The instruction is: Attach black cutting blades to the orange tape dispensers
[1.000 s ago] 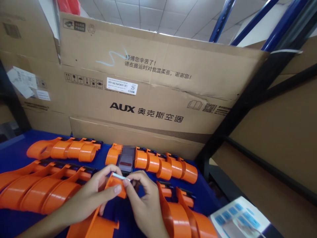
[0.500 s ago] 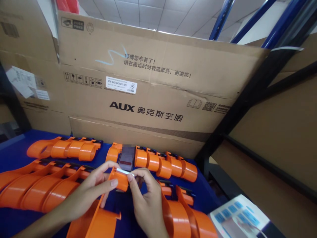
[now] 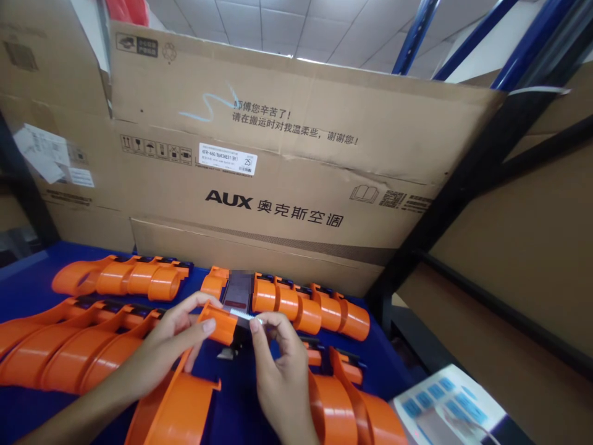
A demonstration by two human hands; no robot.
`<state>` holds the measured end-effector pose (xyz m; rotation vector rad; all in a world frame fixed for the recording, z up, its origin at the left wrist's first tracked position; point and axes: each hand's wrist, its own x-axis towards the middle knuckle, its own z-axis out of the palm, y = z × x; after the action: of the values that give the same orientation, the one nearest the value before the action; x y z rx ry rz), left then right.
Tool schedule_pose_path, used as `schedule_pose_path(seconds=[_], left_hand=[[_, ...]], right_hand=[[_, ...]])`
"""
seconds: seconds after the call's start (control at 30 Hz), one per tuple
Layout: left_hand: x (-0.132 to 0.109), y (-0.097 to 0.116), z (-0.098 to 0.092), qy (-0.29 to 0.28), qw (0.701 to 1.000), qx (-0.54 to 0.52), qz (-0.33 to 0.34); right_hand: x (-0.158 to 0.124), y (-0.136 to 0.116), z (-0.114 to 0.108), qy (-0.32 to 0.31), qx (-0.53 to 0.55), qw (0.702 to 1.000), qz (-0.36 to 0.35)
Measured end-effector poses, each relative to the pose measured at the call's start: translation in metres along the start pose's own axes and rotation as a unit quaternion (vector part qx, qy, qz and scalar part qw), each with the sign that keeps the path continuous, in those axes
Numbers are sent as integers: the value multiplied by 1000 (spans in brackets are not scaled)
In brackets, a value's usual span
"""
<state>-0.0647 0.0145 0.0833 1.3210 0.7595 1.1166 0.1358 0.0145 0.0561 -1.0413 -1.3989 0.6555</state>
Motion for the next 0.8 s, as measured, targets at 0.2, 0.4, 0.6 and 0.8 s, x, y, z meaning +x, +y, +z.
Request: schedule_pose_path(seconds=[0.2,0.4,0.6,0.8], left_hand=[[1,-8,-4,31,999,9,-1],[8,-9,-11,66,998,-5,13],[10,-3,-17,99,994,-55,10],[8,-4,-15,93,994,-52,8]], right_hand=[[1,-4,1,20,15,1000,1],[5,-4,-5,66,-11,998,-22],[2,-1,-4,-101,-249,961,-69],[-6,5,5,-222,-381,893,-91]])
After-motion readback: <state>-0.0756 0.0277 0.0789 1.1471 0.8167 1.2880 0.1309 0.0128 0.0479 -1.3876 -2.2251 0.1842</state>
